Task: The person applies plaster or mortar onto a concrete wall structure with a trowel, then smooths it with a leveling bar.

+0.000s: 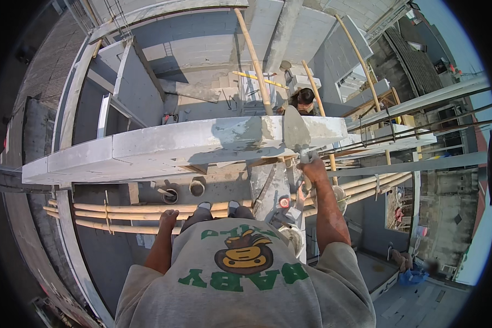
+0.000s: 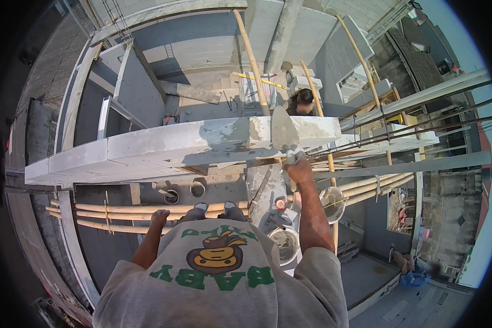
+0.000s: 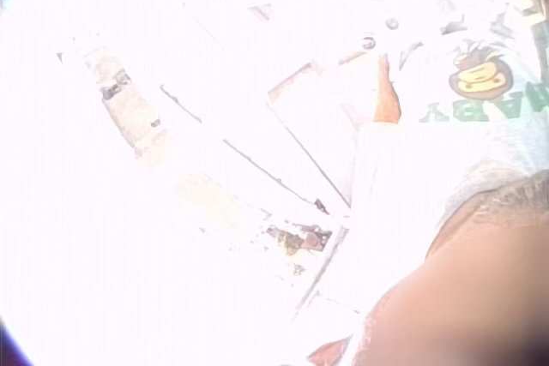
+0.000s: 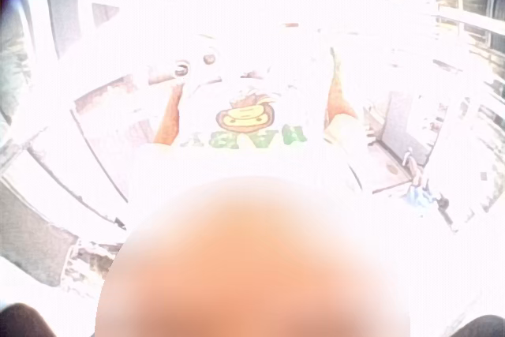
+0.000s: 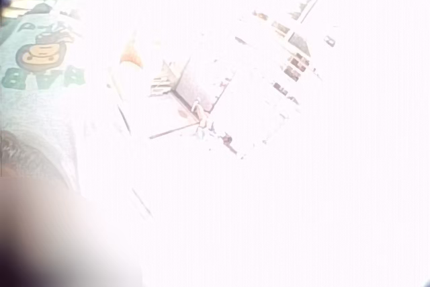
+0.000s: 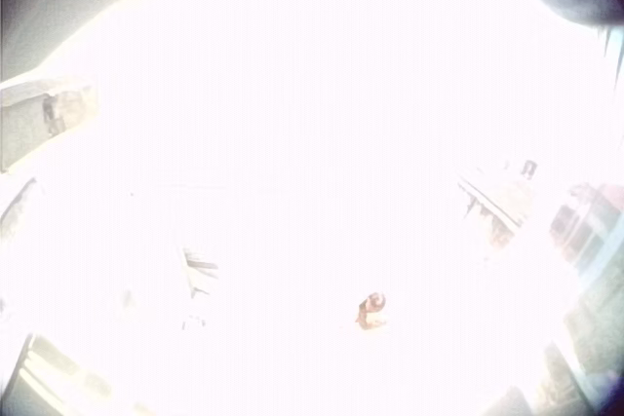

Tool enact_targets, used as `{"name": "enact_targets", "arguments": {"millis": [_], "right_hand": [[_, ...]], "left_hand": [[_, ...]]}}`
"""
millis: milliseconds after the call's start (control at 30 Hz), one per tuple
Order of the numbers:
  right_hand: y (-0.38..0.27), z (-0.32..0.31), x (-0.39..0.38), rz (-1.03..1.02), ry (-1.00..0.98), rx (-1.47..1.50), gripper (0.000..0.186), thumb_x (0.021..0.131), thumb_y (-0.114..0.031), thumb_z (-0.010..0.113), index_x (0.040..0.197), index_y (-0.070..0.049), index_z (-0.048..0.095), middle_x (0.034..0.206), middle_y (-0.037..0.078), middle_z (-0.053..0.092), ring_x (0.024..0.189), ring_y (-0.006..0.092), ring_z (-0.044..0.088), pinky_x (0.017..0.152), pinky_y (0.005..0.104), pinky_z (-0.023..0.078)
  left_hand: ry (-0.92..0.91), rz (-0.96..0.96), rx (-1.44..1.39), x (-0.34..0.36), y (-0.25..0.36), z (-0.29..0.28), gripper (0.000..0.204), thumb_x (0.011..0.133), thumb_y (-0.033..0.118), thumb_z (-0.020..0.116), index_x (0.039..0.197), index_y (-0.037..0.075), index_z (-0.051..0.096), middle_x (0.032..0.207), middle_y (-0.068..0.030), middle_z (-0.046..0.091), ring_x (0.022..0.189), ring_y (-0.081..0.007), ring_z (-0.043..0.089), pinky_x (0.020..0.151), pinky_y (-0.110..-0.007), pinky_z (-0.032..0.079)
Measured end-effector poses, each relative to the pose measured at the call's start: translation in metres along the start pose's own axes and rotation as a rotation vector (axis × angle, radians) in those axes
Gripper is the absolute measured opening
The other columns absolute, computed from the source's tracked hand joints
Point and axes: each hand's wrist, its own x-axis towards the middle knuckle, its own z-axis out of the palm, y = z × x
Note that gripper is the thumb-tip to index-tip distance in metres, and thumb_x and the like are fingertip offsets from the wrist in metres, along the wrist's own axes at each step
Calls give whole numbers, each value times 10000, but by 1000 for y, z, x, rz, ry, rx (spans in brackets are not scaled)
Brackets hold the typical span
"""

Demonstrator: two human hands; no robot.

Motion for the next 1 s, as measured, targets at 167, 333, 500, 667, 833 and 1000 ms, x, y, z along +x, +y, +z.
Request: {"name": "enact_targets", "arguments": {"millis": [167,333,500,667,833,1000], "right_hand": [[28,-13,9,242,-96,401,382,700,-90,656,1037,34,529,853,138,613,694,224,611,570,321,483],[13,14,23,197,-47,290,450,699,-183,632,1027,116,555,909,220,638,775,303,634,725,374,499],[-5,38,7,-48,-34,-197,486,702,-238,622,998,144,564,888,257,641,855,365,628,776,390,480],[12,4,23,103,-106,81,450,716,-213,622,1022,113,574,948,238,635,855,336,619,784,378,468],[-13,22,17,-65,-211,-128,556,713,-256,605,1121,113,526,1084,328,568,1062,398,555,919,387,422],[-33,12,19,-38,-295,-69,554,699,-278,653,1118,70,552,1125,298,568,1094,388,542,919,384,417]], "left_hand": [[-121,91,539,18,-40,-6,518,798,457,577,1103,41,626,1095,-184,624,1060,-322,578,915,-402,443],[-53,22,303,11,-33,-5,486,791,425,602,1086,41,634,1093,-184,626,1051,-315,584,903,-390,444],[-41,86,252,10,10,9,450,778,395,626,1042,32,653,1022,-185,653,985,-300,616,867,-379,456],[-64,197,10,17,36,16,413,779,337,643,1018,0,652,934,-176,671,910,-270,635,795,-358,464],[-49,163,130,11,27,9,450,771,371,642,1020,-4,651,957,-184,668,936,-291,631,811,-376,469],[-25,68,171,8,2,7,453,767,386,641,1028,16,655,975,-189,663,958,-310,624,841,-382,467]]}}
